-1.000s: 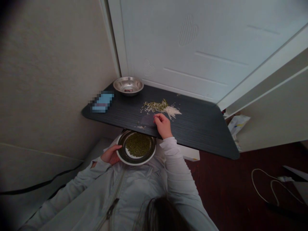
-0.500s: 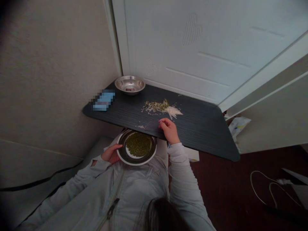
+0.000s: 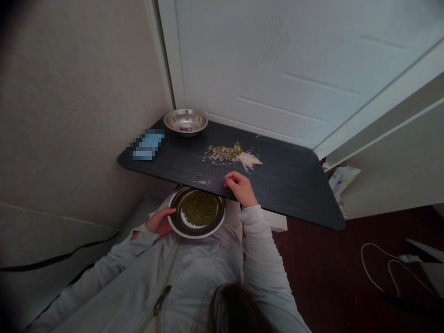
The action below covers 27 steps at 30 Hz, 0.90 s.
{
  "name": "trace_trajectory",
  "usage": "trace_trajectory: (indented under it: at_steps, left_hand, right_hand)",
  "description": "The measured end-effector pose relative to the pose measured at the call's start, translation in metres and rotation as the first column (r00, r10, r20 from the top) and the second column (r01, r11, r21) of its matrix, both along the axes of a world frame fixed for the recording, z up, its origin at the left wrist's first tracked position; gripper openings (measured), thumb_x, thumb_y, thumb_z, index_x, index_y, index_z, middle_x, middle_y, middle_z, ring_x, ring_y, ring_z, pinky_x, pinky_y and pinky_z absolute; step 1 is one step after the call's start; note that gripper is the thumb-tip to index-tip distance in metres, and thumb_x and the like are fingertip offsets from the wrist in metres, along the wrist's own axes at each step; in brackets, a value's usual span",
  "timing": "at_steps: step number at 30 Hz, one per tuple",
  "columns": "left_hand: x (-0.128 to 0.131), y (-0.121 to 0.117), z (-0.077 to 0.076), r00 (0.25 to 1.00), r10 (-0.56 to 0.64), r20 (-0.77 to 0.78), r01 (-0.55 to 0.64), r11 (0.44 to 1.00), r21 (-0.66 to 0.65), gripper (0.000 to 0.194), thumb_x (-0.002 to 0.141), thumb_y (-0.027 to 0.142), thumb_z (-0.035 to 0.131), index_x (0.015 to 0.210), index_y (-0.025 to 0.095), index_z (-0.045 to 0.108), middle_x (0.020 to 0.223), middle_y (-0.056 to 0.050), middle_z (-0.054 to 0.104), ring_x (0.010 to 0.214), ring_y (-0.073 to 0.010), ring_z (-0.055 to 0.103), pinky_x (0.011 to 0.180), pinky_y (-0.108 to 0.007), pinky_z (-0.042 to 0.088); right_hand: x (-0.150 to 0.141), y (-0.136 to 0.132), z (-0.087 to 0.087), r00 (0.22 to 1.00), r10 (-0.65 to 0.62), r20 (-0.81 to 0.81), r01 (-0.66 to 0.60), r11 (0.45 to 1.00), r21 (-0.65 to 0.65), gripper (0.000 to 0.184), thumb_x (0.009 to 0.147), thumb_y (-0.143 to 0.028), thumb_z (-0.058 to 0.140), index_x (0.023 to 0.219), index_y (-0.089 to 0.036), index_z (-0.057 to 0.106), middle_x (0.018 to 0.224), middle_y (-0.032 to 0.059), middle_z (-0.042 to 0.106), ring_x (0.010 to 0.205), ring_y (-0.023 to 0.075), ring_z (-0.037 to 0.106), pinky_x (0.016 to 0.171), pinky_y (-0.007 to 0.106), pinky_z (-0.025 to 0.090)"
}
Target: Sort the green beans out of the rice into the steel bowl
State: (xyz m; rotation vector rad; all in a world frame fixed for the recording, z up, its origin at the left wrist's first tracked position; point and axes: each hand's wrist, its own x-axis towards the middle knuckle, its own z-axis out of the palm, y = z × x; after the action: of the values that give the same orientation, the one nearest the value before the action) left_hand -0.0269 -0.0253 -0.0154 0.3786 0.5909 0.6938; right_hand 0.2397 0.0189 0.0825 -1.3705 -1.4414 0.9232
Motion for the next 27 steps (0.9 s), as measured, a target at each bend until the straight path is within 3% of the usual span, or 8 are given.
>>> trace_trajectory:
  at_steps: [6, 15, 27]
  left_hand:
    - [0.0011, 0.0004, 0.0016, 1.0, 0.013, -0.014, -0.013, 1.0, -0.013, 0.042, 0.072, 0.024, 0.054, 0.113, 0.016, 0.059, 0.106, -0.007, 0.071, 0.119, -0.0297, 0.048, 0.104, -0.045, 0.028]
    - [-0.0004, 0.0007, -0.001, 0.998, -0.043, 0.038, 0.04, 0.997, 0.072, 0.044, 0.074, 0.027, 0.053, 0.116, 0.018, 0.056, 0.111, -0.008, 0.068, 0.122, -0.0306, 0.044, 0.105, -0.046, 0.026]
    - [-0.0005, 0.0009, -0.0012, 1.0, -0.007, 0.004, 0.007, 1.0, 0.022, 0.039, 0.072, 0.026, 0.054, 0.11, 0.018, 0.06, 0.109, -0.007, 0.069, 0.123, -0.0308, 0.043, 0.106, -0.048, 0.024]
  right_hand:
    - [-0.0003, 0.0003, -0.0006, 0.988, -0.154, -0.024, 0.154, 0.987, 0.04, 0.009, 0.066, -0.027, 0.052, 0.066, -0.019, 0.056, 0.052, -0.0042, 0.055, 0.051, 0.0108, 0.046, 0.053, 0.023, 0.033]
    - [-0.0017, 0.0004, -0.0005, 0.985, -0.154, 0.08, 0.15, 0.987, 0.05, 0.011, 0.067, -0.028, 0.053, 0.067, -0.018, 0.057, 0.056, -0.003, 0.058, 0.054, 0.0118, 0.049, 0.056, 0.024, 0.036]
    - [-0.002, -0.0004, 0.002, 0.976, -0.205, 0.073, 0.2, 0.978, 0.06, 0.012, 0.067, -0.03, 0.053, 0.062, -0.019, 0.054, 0.053, -0.0036, 0.056, 0.053, 0.0119, 0.049, 0.056, 0.024, 0.036]
